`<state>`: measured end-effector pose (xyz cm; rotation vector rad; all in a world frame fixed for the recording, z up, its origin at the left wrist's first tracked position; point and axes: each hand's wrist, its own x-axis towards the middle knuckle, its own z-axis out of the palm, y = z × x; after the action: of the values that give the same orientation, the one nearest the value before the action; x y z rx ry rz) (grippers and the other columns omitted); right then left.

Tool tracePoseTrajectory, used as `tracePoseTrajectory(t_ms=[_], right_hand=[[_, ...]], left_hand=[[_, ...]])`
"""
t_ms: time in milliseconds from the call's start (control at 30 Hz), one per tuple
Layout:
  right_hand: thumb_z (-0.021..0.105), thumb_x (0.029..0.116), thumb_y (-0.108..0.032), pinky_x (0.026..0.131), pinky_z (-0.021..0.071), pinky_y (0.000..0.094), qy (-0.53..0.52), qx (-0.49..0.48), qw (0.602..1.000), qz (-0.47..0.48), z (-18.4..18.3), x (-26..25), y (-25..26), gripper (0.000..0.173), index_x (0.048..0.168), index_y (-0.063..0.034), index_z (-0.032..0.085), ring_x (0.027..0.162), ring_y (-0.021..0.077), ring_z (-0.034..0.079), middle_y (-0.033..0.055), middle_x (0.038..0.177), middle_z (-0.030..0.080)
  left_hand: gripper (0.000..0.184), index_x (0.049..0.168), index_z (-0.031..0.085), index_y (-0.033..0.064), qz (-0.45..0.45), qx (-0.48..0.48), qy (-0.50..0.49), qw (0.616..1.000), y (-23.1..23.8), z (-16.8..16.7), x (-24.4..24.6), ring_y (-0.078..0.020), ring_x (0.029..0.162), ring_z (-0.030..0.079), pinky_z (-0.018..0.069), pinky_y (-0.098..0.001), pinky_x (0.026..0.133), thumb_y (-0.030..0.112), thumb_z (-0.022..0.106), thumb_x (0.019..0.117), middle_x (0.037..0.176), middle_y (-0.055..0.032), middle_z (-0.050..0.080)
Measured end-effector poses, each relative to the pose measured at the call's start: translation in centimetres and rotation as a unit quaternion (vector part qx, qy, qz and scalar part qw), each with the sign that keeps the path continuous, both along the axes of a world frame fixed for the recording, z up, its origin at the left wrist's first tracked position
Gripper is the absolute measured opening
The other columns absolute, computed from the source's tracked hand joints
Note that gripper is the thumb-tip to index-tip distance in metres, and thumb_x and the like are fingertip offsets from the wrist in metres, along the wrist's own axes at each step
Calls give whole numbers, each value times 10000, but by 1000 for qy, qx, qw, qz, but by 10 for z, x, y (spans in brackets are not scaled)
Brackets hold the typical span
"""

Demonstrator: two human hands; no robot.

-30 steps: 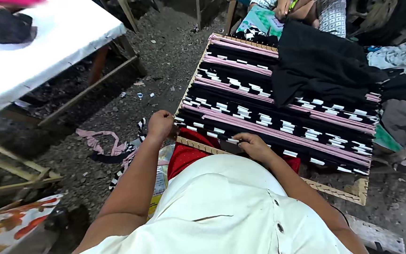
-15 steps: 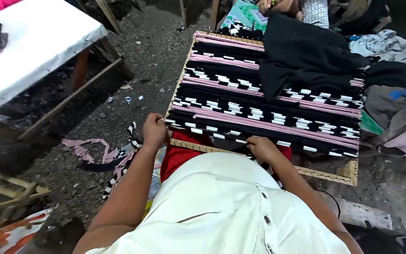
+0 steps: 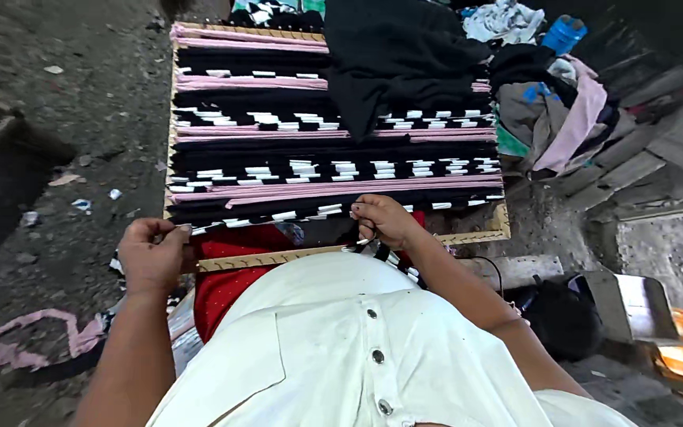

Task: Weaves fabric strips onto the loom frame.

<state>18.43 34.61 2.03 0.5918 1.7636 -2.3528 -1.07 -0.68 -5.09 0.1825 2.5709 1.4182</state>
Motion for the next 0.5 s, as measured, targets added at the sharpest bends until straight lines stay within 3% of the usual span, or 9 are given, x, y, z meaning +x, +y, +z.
tracePoseTrajectory(t_ms=[100,200,267,333,400,433,467,500], right_hand=[[441,1078,-121,431,423,212,36,-104,993,-37,16,-1,4,196,948,-82,583,428,51,396,-62,570,412],[429,1072,-113,427,420,210,95,-120,988,-24,42,3,20,175,1000,-82,585,431,49,408,-62,572,422],[465,1037,-101,413,378,195,111,-32,992,50,63,15,29,158,1044,-48,613,424,33,387,-59,560,420],[498,1016,-86,405,335,182,100,128,977,140,89,37,41,209,1110,0,663,428,12,368,-48,574,458],[537,1001,-90,419,350,179,72,249,946,192,107,68,60,245,1144,-3,716,459,-6,410,-31,651,576],[567,987,-87,434,376,169,53,278,938,201,110,85,74,236,1140,-15,732,487,-21,451,-25,724,653],[586,973,-84,461,390,161,27,295,934,200,110,103,89,233,1138,-27,741,523,-33,478,-24,793,700],[607,957,-84,481,413,169,-7,306,934,184,107,123,106,236,1135,-32,753,545,-29,506,-16,819,725]], left_hand=[[295,1174,558,19,24,-5,-33,999,6,17,-8,-237,754,657,582,-510,717,216,667,984,1023,-165,621],[308,1184,563,86,9,3,-36,999,-1,30,-27,-136,641,609,579,-411,606,291,670,980,956,-73,605],[303,1147,597,119,-3,18,-21,1000,-11,20,-50,-81,619,598,576,-338,586,310,709,940,904,-15,618],[295,1146,592,65,-23,30,-8,999,-8,23,-54,-55,628,574,557,-294,592,267,686,952,888,-23,611],[288,1200,556,-27,-2,3,-37,999,11,50,-33,-86,705,540,523,-314,670,168,622,998,947,-95,589],[255,1212,542,-25,38,-18,-75,996,27,73,-17,-86,731,519,503,-307,724,136,595,1022,967,-86,557],[201,1167,540,-14,53,-25,-93,994,35,84,-6,-47,682,492,479,-245,686,136,573,1037,908,-41,517],[140,1075,541,15,49,-18,-83,995,36,81,-1,14,577,469,460,-160,574,151,554,1043,796,20,480]])
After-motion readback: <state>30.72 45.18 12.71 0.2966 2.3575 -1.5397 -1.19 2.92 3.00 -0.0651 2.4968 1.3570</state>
